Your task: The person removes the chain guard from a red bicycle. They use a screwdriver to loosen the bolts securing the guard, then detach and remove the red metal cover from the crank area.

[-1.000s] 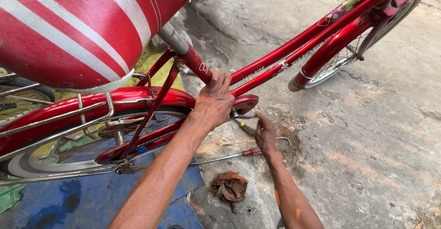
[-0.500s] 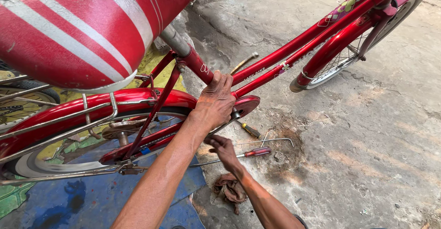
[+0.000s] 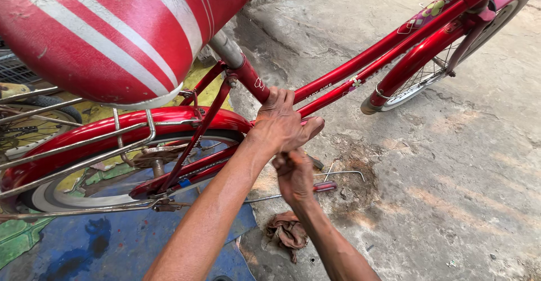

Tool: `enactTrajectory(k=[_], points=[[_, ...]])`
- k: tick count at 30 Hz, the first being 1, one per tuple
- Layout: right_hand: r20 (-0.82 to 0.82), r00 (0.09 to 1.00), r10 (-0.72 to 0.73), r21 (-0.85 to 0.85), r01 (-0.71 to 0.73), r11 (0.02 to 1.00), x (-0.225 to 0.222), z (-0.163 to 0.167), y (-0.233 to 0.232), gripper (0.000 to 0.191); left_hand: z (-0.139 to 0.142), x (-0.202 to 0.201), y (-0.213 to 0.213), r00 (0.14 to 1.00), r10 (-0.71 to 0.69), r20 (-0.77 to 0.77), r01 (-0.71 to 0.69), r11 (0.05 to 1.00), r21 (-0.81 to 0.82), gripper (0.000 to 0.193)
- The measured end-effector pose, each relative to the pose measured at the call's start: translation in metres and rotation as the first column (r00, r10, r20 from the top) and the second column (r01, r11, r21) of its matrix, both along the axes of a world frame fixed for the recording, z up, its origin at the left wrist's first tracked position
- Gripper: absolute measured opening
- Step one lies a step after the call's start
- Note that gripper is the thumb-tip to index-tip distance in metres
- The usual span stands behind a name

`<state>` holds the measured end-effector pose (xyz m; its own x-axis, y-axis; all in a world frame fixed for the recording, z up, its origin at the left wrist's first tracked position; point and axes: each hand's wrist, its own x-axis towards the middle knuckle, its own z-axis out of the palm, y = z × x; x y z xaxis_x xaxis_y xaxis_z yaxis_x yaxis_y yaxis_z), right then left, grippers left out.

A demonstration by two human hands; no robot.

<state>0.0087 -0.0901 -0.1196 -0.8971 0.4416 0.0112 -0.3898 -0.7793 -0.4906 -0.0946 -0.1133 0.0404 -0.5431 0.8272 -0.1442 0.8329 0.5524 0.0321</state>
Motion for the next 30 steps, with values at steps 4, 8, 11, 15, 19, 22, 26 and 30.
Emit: enactTrajectory(k=[4, 8, 11, 15, 19, 22, 26, 30], points=[[-0.011, 0.995, -0.099, 0.123, 0.099, 0.987, 0.005, 0.006, 0.018, 0.021, 0.010, 0.003, 0.004, 0.999, 0.019, -0.040, -0.013, 0.992, 0.126, 0.099], [0.141, 0.935, -0.325, 0.388, 0.250, 0.887, 0.002, 0.020, 0.048, 0.041, 0.012, 0.004, 0.003, 0.999, 0.019, 0.042, -0.018, 0.999, -0.040, 0.091], [0.288, 0.831, -0.477, 0.500, 0.294, 0.814, 0.002, 0.025, 0.087, 0.046, -0.002, 0.001, -0.007, 0.990, -0.093, -0.106, 0.103, 0.991, 0.090, 0.063], [0.249, 0.707, -0.662, 0.858, 0.156, 0.489, 0.007, 0.006, 0.123, 0.041, -0.043, 0.010, -0.044, 0.908, -0.185, -0.376, 0.318, 0.889, 0.330, 0.016], [0.180, 0.630, -0.755, 0.981, -0.064, 0.180, 0.008, -0.025, 0.124, 0.042, -0.067, 0.011, -0.080, 0.989, 0.040, -0.142, 0.027, 0.898, 0.439, 0.026], [0.291, 0.620, -0.729, 0.954, -0.129, 0.271, 0.008, -0.041, 0.109, 0.049, -0.068, 0.018, -0.101, 0.986, 0.014, -0.166, 0.072, 0.864, 0.498, 0.030], [0.688, 0.604, -0.403, 0.691, -0.377, 0.616, 0.003, -0.047, 0.081, 0.049, -0.060, 0.024, -0.104, 0.980, 0.035, -0.196, 0.077, 0.842, 0.535, 0.037], [0.817, 0.560, -0.135, 0.475, -0.523, 0.707, -0.001, -0.043, 0.042, 0.056, -0.059, 0.023, -0.106, 0.983, 0.056, -0.174, 0.051, 0.829, 0.556, 0.041]])
